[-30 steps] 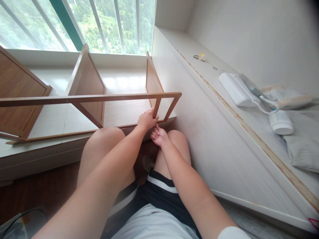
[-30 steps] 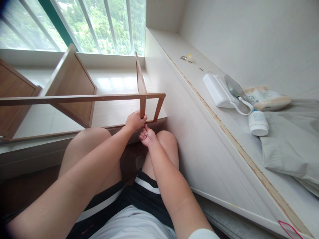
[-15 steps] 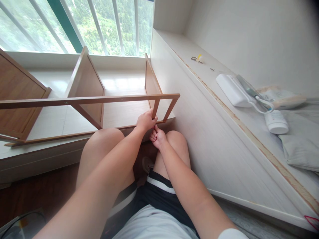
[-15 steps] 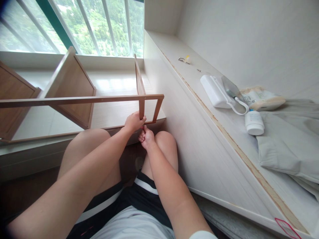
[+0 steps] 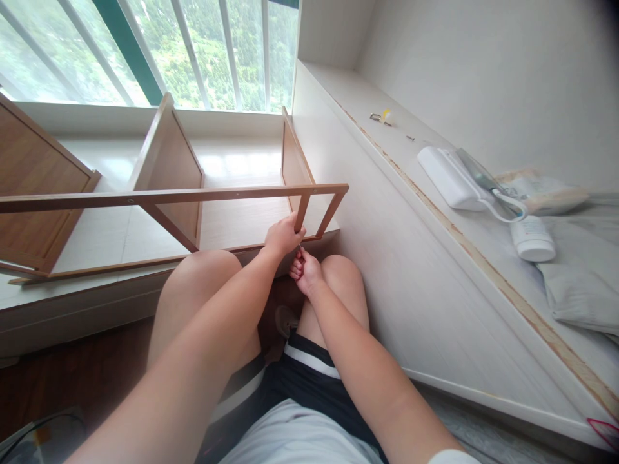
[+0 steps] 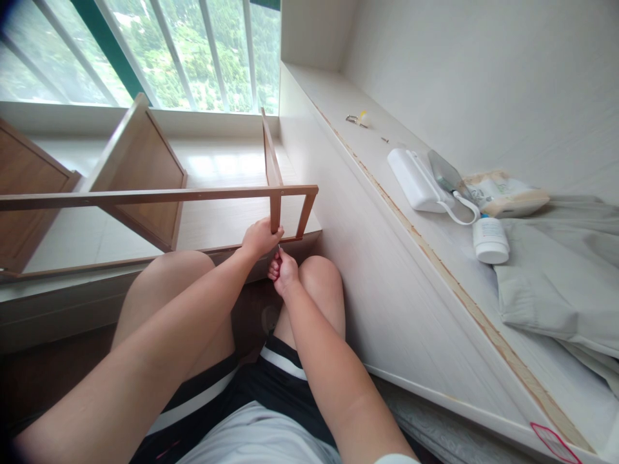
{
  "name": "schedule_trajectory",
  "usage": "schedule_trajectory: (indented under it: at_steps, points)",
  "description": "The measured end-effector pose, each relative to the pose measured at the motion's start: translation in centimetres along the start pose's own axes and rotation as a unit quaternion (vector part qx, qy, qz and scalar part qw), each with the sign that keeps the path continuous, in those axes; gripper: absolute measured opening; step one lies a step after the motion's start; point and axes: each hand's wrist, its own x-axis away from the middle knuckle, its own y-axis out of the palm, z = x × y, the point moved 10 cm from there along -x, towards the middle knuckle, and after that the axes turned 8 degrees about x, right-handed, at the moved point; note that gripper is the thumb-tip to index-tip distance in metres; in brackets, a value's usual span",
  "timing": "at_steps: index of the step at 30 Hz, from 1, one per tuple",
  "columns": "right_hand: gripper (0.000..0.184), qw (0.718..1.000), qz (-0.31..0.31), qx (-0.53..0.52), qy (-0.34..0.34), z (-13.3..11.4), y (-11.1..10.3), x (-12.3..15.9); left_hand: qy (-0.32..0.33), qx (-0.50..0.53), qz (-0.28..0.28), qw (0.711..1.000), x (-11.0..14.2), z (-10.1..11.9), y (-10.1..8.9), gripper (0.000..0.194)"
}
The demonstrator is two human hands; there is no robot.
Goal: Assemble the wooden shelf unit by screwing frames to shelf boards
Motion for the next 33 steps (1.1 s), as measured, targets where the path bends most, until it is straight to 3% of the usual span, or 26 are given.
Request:
schedule_trajectory:
  at_steps: [3,5,7,10,15,17,20,25,29,33]
  points:
    - [0.029,0.98,0.093,0.161,-0.075,-1.5,-1.5,0.1,-0.003,-0.004,0.001,1.0,-0.1,-0.2,0.2,0.032]
    - [0.032,0.927,0.155,0.31,-0.142,-3.3,-2.0,0.4,-0.003,-0.005,-0.001,1.0,-0.2,-0.4,0.3,0.032]
    - [0.035,0.856,0.189,0.444,-0.188,-4.5,-1.6,0.7,0.0,-0.001,-0.002,1.0,-0.2,-0.4,0.3,0.032]
    - [0.036,0.784,0.204,0.555,-0.19,-4.9,-1.2,0.7,0.002,0.004,-0.004,1.0,-0.2,-0.4,0.3,0.032]
    - [0.037,0.747,0.216,0.607,-0.167,-4.9,-1.2,0.7,0.0,-0.001,-0.002,1.0,-0.2,-0.5,0.3,0.031]
    - [0.036,0.748,0.22,0.604,-0.167,-4.9,-1.3,0.7,0.001,-0.004,-0.001,1.0,-0.2,-0.4,0.3,0.031]
    - [0.03,0.771,0.225,0.567,-0.183,-5.1,-1.5,0.8,-0.001,-0.003,-0.001,1.0,-0.2,-0.3,0.3,0.031]
    - [0.028,0.834,0.226,0.464,-0.195,-5.1,-1.9,1.1,-0.008,0.005,-0.007,1.0,-0.1,-0.3,0.2,0.031]
    - [0.03,0.888,0.187,0.392,-0.15,-4.4,-1.6,1.0,-0.011,0.005,-0.008,1.0,-0.1,-0.3,0.1,0.031]
    - [0.033,0.902,0.168,0.375,-0.131,-4.7,-1.1,0.9,-0.002,0.007,-0.005,1.0,-0.1,-0.3,0.2,0.031]
